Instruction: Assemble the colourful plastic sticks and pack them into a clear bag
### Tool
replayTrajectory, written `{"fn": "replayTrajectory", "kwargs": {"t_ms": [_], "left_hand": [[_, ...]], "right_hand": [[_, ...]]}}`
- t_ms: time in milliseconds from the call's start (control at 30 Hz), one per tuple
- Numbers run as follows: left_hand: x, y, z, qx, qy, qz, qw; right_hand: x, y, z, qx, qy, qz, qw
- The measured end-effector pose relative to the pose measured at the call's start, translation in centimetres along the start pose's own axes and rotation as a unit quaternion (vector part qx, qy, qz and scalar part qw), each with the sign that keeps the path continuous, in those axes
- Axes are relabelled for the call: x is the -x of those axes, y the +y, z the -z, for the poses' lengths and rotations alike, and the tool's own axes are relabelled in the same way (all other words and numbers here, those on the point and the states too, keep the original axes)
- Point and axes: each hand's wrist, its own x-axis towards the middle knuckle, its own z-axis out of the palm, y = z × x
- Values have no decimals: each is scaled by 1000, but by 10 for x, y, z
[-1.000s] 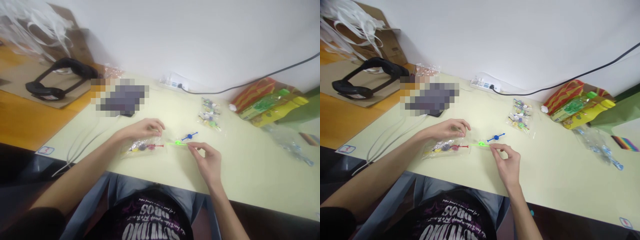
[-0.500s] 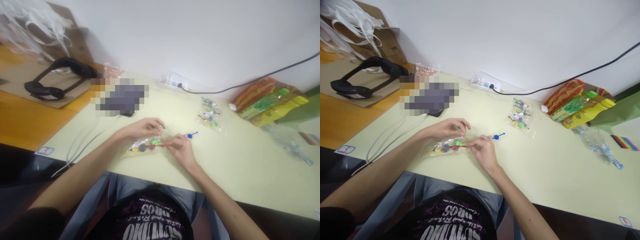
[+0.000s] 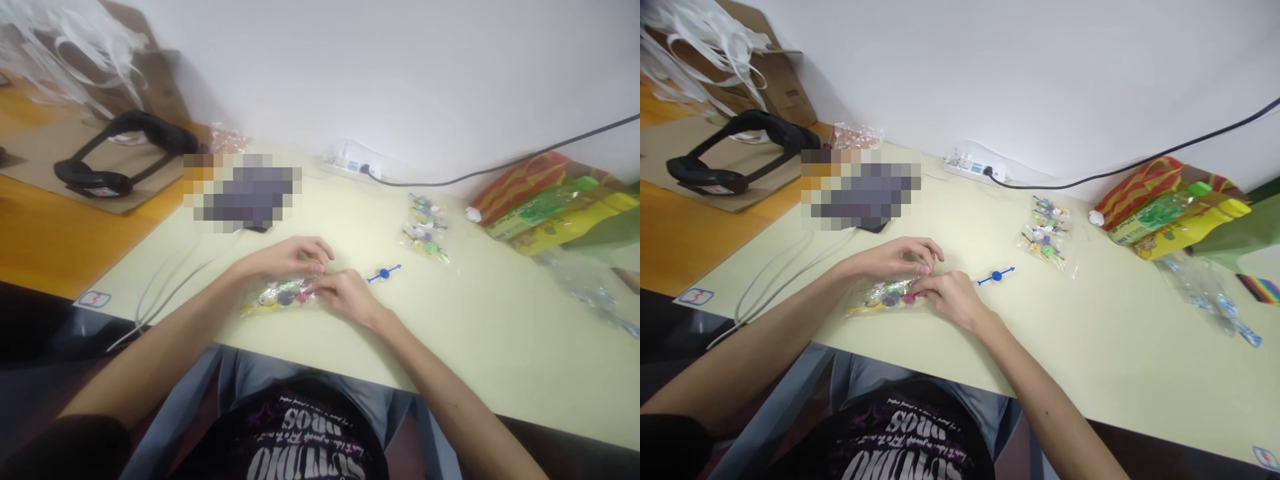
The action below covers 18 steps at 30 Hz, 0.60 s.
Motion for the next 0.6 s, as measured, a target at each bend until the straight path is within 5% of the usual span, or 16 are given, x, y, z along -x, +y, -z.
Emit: {"fn": "replayTrajectory", "kwargs": {"t_ms": [200, 333, 467, 600], "left_hand": [[-1, 0, 2, 4, 2, 2, 1000], [0, 1, 3, 3, 0, 0, 1000], [1, 0, 2, 3, 0, 3, 1000], [2, 1, 2, 3, 3, 5, 1000]], "right_hand": [[20, 6, 28, -98, 57, -17, 993], [49, 13, 54, 33, 179, -115, 977], [67, 23, 53, 176, 154, -190, 954], [71, 36, 40, 173, 153, -200, 952]]}}
